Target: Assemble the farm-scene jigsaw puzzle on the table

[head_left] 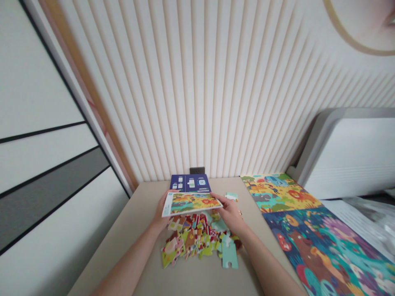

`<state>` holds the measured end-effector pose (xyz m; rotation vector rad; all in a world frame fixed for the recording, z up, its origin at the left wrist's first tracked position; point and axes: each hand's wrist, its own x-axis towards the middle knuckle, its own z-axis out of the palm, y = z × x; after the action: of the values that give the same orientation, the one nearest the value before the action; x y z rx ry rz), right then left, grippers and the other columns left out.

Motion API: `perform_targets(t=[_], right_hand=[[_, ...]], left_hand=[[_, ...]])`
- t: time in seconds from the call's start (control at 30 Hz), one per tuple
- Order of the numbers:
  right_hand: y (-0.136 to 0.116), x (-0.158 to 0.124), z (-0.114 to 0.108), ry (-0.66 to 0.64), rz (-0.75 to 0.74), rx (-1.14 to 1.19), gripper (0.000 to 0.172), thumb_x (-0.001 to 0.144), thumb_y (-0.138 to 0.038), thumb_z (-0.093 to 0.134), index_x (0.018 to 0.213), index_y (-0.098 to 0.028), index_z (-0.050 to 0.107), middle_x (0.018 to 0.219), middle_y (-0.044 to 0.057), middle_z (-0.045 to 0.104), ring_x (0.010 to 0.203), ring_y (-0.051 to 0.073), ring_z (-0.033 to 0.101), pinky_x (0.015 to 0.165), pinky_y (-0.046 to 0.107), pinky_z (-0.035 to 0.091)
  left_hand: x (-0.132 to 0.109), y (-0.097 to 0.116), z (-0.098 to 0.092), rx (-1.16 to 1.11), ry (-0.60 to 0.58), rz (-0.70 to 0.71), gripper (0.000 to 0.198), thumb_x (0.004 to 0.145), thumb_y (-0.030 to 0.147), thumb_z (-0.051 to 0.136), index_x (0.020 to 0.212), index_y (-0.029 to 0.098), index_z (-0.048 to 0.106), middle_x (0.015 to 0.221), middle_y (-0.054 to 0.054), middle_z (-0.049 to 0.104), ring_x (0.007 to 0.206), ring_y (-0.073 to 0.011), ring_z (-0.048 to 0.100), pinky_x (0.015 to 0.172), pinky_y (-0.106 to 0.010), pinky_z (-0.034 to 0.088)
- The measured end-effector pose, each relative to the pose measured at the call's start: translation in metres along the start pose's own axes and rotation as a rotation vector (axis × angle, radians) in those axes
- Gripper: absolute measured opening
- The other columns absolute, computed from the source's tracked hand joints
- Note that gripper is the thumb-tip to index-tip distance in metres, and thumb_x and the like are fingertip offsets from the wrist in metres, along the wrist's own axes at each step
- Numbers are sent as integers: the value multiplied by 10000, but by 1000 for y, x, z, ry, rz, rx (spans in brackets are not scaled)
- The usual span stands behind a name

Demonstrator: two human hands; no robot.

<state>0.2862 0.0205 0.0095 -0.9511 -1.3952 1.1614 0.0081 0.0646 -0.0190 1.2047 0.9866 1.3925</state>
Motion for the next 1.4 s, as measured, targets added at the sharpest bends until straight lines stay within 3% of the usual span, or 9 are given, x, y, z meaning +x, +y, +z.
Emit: perform_targets(t=[0.13, 0.3, 0.5, 0.63, 0.77, 0.87, 0.97, 1.17, 1.4], right_hand=[[-2, 4, -4, 138, -35, -184, 469, 929, -561, 558, 694, -170, 667, 610, 21, 632, 563, 143, 547, 554, 256, 434], [7, 9, -9, 185, -25, -205, 413, 924, -547, 559, 983, -162, 695, 620, -6, 610, 539, 142, 523, 507, 244, 400], [19, 9, -15, 186, 49, -515, 442, 890, -431, 577, 1198, -133, 684, 758, 38, 698, 632, 168, 603, 578, 260, 426], [18, 8, -15, 114, 64, -636, 309, 887, -399, 557, 941, -152, 736, 696, 31, 684, 621, 166, 585, 573, 259, 385], [19, 8, -14, 175, 3, -663, 290, 883, -405, 565, 714, -186, 653, 667, 27, 661, 639, 171, 569, 597, 269, 369], [25, 8, -17, 210, -25, -590, 277, 896, -428, 560, 765, -197, 640, 683, 17, 662, 639, 173, 575, 603, 271, 378], [32, 12, -24, 256, -22, -559, 294, 898, -455, 549, 778, -198, 629, 668, 8, 647, 615, 171, 564, 589, 271, 378], [30, 58, -46, 276, -8, -601, 277, 854, -451, 552, 749, -209, 636, 644, 33, 672, 607, 196, 608, 604, 287, 414], [37, 126, -64, 261, 114, -772, 152, 792, -311, 609, 713, -221, 705, 758, 82, 750, 699, 209, 651, 642, 277, 418]], left_hand=[[-3, -1, 6, 84, -4, 18, 473, 761, 501, 775, 1069, 150, 700, 998, -91, 759, 915, -259, 709, 847, -351, 550], [-6, 2, 8, 67, -34, -49, 551, 771, 586, 741, 1073, 125, 727, 935, -104, 769, 834, -274, 712, 707, -333, 554], [-2, -2, 9, -16, -18, -12, 521, 803, 542, 727, 1140, 146, 706, 979, -97, 765, 876, -275, 717, 729, -347, 568], [-1, -1, 12, -59, -51, 15, 628, 825, 498, 726, 1350, 184, 588, 1142, -103, 735, 970, -279, 710, 834, -379, 570], [-6, 6, 16, -52, -105, -27, 854, 846, 490, 713, 1557, 291, 283, 1261, -85, 691, 1010, -266, 709, 875, -382, 568], [-7, 10, 19, -9, -159, -50, 833, 858, 486, 698, 1542, 238, 295, 1250, -113, 690, 1041, -271, 698, 898, -382, 558], [-5, 7, 18, 58, -116, 0, 773, 857, 497, 689, 1497, 200, 373, 1259, -137, 674, 1101, -270, 670, 929, -374, 539], [6, -6, 9, 136, 47, 140, 608, 872, 476, 666, 1398, 221, 499, 1306, -129, 623, 1186, -229, 608, 1014, -371, 479], [8, -12, 6, 189, -53, 97, 409, 879, 489, 644, 1139, 176, 681, 1187, -122, 693, 1131, -251, 630, 1010, -383, 467]])
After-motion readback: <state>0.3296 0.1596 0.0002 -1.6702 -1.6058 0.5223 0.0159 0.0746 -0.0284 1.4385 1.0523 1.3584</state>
